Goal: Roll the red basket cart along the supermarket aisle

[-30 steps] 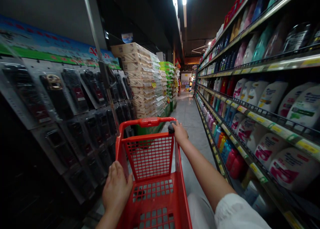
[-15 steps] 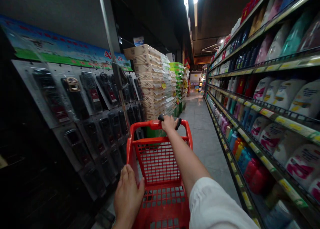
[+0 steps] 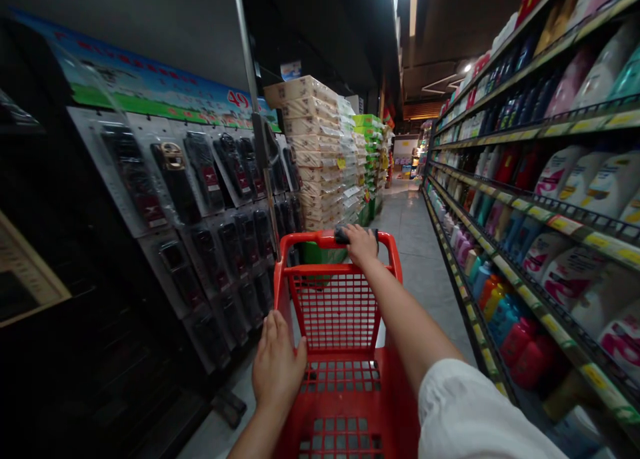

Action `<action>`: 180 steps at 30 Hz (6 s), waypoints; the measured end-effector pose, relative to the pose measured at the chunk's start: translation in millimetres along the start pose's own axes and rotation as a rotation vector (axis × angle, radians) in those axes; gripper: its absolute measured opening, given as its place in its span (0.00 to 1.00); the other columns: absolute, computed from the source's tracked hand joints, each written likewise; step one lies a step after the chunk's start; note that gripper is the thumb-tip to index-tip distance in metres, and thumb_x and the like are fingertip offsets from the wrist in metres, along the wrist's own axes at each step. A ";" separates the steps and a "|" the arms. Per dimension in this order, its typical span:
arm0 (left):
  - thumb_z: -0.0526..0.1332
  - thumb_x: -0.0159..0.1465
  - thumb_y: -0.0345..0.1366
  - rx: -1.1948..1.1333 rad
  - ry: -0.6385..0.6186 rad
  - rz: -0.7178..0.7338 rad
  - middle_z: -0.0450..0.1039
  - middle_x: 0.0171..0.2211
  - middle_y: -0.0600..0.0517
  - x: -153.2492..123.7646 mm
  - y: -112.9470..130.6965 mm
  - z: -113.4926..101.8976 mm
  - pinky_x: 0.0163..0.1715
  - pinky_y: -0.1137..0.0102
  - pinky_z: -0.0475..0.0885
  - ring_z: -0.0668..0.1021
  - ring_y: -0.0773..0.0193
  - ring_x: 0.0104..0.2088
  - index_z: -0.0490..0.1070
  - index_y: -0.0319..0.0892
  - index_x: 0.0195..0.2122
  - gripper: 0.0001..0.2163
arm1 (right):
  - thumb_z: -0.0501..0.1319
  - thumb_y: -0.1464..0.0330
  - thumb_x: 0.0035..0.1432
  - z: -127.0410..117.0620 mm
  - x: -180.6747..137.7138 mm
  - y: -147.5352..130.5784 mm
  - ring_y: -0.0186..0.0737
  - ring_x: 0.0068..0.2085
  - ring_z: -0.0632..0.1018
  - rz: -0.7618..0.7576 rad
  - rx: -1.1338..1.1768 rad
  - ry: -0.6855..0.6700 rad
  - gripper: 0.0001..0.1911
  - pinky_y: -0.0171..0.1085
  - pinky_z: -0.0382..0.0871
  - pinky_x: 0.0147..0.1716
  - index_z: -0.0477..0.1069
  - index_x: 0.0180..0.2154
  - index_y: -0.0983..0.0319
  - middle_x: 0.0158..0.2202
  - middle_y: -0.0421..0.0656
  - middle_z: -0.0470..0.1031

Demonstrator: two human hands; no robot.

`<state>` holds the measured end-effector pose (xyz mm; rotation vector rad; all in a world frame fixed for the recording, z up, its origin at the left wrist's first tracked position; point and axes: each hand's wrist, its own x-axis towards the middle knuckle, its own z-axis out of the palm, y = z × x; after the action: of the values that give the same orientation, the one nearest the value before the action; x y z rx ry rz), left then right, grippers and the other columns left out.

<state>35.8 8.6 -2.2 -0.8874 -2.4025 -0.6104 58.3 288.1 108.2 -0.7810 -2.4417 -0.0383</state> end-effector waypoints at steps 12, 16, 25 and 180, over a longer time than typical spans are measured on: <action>0.54 0.60 0.30 -0.064 -0.088 -0.068 0.59 0.66 0.34 -2.0 5.6 -5.7 0.62 0.61 0.64 0.64 0.49 0.66 0.57 0.25 0.65 0.31 | 0.51 0.71 0.66 25.1 39.5 -91.1 0.50 0.59 0.69 -0.101 -0.121 -0.028 0.20 0.54 0.52 0.62 0.70 0.56 0.55 0.57 0.48 0.73; 0.54 0.59 0.28 -0.060 -0.110 -0.086 0.59 0.66 0.35 -2.3 6.9 -7.0 0.63 0.62 0.64 0.64 0.51 0.66 0.58 0.27 0.65 0.31 | 0.45 0.71 0.68 39.3 44.9 -120.5 0.49 0.60 0.68 -0.151 -0.108 0.002 0.23 0.52 0.52 0.63 0.67 0.60 0.59 0.59 0.52 0.71; 0.55 0.60 0.29 -0.042 -0.067 -0.070 0.60 0.65 0.33 -2.7 5.1 -0.1 0.62 0.60 0.65 0.64 0.48 0.66 0.58 0.25 0.65 0.30 | 0.49 0.73 0.66 52.5 41.6 -102.5 0.49 0.67 0.61 -0.577 -0.072 -0.059 0.28 0.49 0.54 0.65 0.57 0.66 0.55 0.68 0.40 0.58; 0.58 0.56 0.30 -0.196 -0.288 -0.111 0.55 0.67 0.32 12.3 7.8 -26.4 0.62 0.61 0.63 0.66 0.48 0.64 0.55 0.26 0.66 0.35 | 0.53 0.78 0.59 38.8 -49.3 -111.2 0.41 0.63 0.69 -0.491 0.311 -0.089 0.28 0.47 0.61 0.60 0.69 0.59 0.54 0.64 0.43 0.65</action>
<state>41.0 4.8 27.2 -0.9844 -2.6991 -0.8209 11.2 177.5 65.3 -0.0416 -2.5801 0.1880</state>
